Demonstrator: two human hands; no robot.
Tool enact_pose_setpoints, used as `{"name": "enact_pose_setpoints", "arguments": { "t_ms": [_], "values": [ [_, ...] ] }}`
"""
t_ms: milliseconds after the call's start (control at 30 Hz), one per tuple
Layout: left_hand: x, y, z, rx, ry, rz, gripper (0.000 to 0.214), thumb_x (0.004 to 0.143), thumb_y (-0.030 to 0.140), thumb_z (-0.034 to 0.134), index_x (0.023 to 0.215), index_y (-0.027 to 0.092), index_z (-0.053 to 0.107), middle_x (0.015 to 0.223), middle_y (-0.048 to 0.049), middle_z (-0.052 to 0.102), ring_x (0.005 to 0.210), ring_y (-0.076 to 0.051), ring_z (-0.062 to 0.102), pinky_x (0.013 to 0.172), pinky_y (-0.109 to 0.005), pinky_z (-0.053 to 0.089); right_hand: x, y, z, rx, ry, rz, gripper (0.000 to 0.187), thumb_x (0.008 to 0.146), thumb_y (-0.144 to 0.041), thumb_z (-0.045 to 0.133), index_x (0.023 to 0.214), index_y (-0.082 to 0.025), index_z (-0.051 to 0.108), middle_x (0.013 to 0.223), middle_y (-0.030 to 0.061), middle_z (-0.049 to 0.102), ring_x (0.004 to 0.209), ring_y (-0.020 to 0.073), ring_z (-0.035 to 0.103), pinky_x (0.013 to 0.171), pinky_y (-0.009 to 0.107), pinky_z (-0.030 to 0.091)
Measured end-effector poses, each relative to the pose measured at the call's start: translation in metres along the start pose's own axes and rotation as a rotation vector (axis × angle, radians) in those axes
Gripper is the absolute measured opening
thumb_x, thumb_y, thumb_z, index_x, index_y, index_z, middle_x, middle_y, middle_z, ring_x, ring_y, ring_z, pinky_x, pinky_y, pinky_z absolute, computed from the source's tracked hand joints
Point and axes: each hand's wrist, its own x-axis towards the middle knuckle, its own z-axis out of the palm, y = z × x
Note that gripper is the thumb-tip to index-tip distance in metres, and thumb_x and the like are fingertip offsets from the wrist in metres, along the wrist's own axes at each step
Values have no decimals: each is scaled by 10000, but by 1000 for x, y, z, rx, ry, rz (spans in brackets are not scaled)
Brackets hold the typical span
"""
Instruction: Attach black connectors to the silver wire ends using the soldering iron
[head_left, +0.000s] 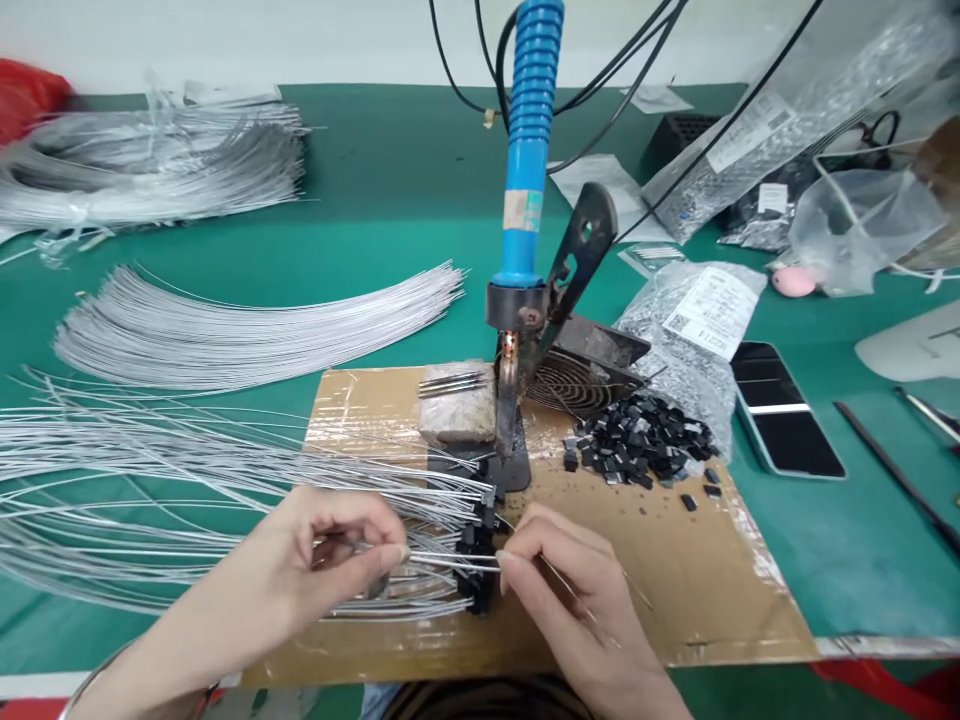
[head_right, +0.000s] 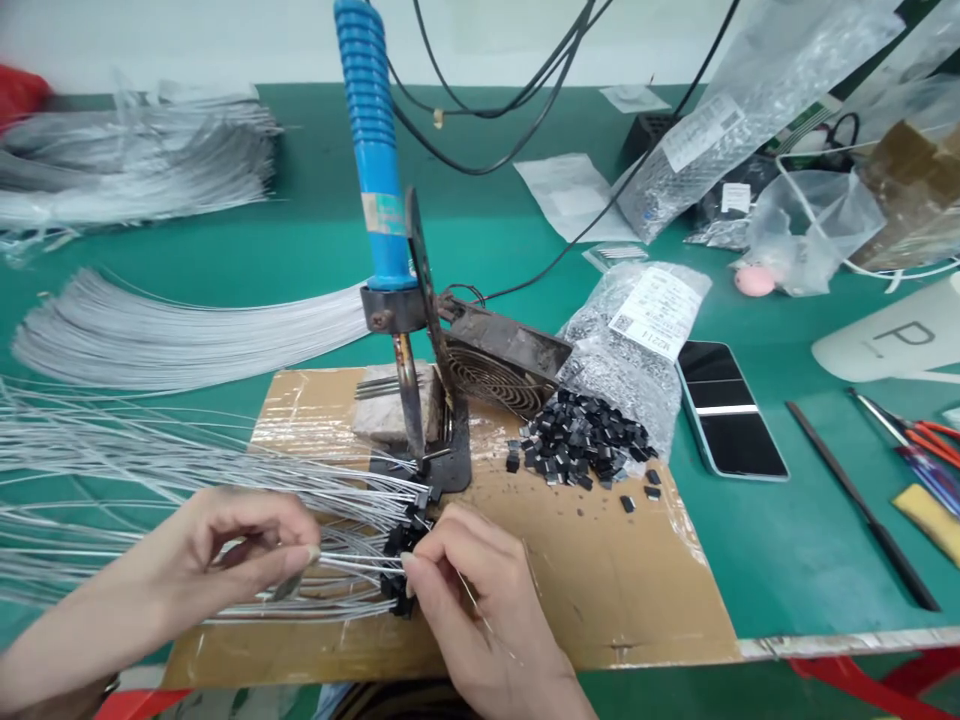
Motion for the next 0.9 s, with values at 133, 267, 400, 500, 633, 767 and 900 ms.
{"name": "enact_pose_setpoints", "arguments": {
  "t_ms": [133,267,400,500,633,767,900],
  "values": [
    [-10,8,24,190,190,83,201,978,375,656,1124,303,774,937,-17,772,771,-188,679,700,-268,505,-1,2,1,-98,7,-86,252,1063,-154,534,821,-206,580,786,-13,547,731,132,535,657,259,384],
    [-5,18,56,176,159,111,210,1032,324,608,1233,328,668,1022,6,737,882,-183,682,833,-283,509,-1,6,4,-162,10,-146,226,1057,-123,528,854,-208,583,790,-10,536,737,140,520,667,266,391],
    [6,21,73,106,118,69,221,1086,318,488,935,273,644,810,27,617,755,-173,578,684,-278,414,-2,8,6,-182,42,-154,233,1055,-120,538,844,-211,579,777,-19,516,725,132,511,657,253,394],
    [12,19,75,-39,109,13,271,1067,384,517,858,249,624,694,49,481,641,-161,444,585,-277,334,-2,7,7,-154,123,-123,242,1060,-150,557,834,-211,618,766,-23,525,705,124,520,642,249,397],
    [18,16,71,-228,126,-57,293,1032,417,544,824,223,613,675,54,428,622,-152,360,566,-270,296,-4,12,1,5,413,83,276,1072,-286,618,824,-229,727,683,-40,496,609,112,489,593,252,389],
    [21,13,69,-283,127,-91,326,1002,472,571,816,213,640,657,47,423,608,-150,335,553,-267,267,-7,19,-7,457,390,130,540,1123,-527,372,1102,-240,829,848,39,633,668,158,592,577,277,503],
    [21,12,72,-316,196,-95,322,990,474,611,821,214,698,655,31,482,600,-146,335,555,-272,259,-8,15,4,595,375,270,572,1117,-540,394,1037,-220,861,841,67,681,703,177,628,581,274,556]
  ]
}}
